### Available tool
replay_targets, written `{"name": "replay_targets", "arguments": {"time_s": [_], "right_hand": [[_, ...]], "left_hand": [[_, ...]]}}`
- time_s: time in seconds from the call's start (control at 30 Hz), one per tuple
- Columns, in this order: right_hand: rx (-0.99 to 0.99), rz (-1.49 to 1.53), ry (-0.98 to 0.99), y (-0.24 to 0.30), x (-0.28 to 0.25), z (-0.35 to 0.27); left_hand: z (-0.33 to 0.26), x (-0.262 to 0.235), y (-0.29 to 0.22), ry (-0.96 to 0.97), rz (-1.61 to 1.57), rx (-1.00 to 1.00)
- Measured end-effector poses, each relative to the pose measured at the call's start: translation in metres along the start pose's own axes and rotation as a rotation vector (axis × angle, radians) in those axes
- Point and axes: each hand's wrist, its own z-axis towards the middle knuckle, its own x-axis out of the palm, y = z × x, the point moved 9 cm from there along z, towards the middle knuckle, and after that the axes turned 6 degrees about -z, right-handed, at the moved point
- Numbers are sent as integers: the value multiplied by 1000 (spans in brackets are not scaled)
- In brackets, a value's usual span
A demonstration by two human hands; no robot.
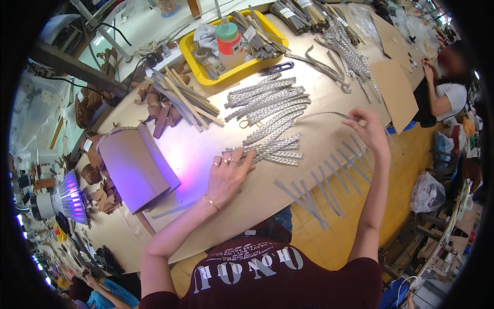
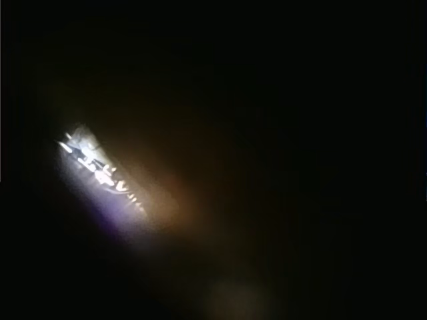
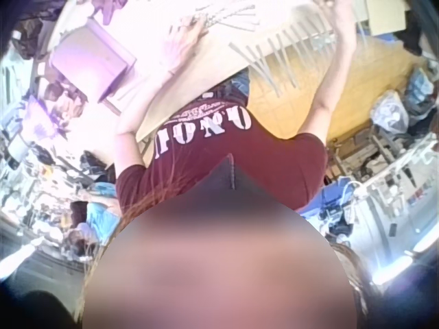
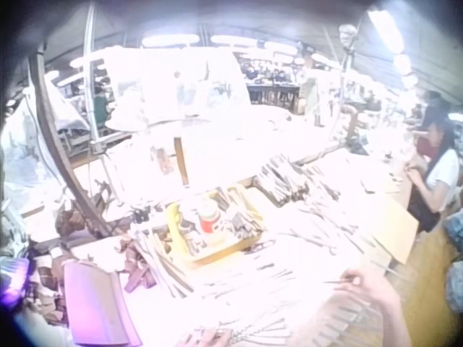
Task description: The person repeatedly wraps a thin strap around a braided silver cord, secures it, and places the finished unit on the table. The process is repeated with multiple cords and straps throughout the clip.
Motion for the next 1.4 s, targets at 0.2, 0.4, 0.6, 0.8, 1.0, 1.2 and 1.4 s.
{"name": "replay_targets", "arguments": {"time_s": [0.2,0.4,0.6,0.8,1.0,1.2,1.4], "right_hand": [[-70,434,134,38,-5,-29],[-290,559,423,130,40,-54],[-524,-123,615,159,65,-67],[-1039,57,544,194,29,-124],[-1003,117,601,195,35,-127],[-1072,304,657,228,45,-135],[-1083,387,750,228,28,-138]], "left_hand": [[33,-59,6,-230,-418,-144],[46,-73,0,203,-653,-123],[25,-69,7,419,-798,-204],[-26,-101,-30,715,-916,218],[-33,-107,-33,577,-1183,127],[-31,-100,-20,433,-869,160],[-40,-93,-31,525,-750,256]]}}
